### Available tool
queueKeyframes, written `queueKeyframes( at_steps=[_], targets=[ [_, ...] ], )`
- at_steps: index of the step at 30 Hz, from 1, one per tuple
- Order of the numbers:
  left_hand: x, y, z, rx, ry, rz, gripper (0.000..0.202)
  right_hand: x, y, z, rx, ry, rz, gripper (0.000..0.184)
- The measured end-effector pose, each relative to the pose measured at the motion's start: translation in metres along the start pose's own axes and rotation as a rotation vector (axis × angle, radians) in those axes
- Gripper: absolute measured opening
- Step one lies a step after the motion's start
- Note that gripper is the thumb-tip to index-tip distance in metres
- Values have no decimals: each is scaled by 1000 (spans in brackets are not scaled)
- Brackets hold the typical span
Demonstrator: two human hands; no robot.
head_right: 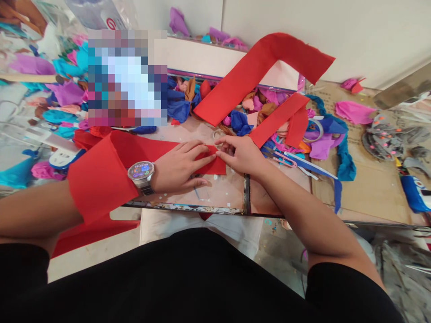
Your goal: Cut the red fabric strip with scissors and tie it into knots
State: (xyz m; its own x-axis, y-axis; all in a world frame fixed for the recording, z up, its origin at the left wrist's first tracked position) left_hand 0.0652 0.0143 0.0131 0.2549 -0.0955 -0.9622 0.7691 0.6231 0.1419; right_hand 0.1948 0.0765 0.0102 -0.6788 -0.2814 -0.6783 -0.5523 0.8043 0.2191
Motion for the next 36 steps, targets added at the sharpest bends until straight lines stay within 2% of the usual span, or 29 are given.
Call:
queueKeyframes(
  at_steps=[17,36],
  targets=[
    [2,0,-2,-17,21,-9,77,-1,1,-3,-12,27,-7,25],
    [0,-1,0,6,20,7,74,3,0,-8,-107,-7,-58,26]
  ],
)
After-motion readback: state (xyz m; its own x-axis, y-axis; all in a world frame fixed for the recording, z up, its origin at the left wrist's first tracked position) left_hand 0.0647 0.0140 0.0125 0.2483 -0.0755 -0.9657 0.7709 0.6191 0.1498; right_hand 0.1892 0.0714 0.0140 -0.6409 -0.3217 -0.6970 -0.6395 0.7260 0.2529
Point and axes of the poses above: each hand's wrist, its own y-axis towards the middle knuckle, its own x-axis out of the palm, z = x × y, the point moved 10 cm from there along y, towards the middle knuckle, and after that the axes turned 4 degrees about -x, right-handed, at the moved point
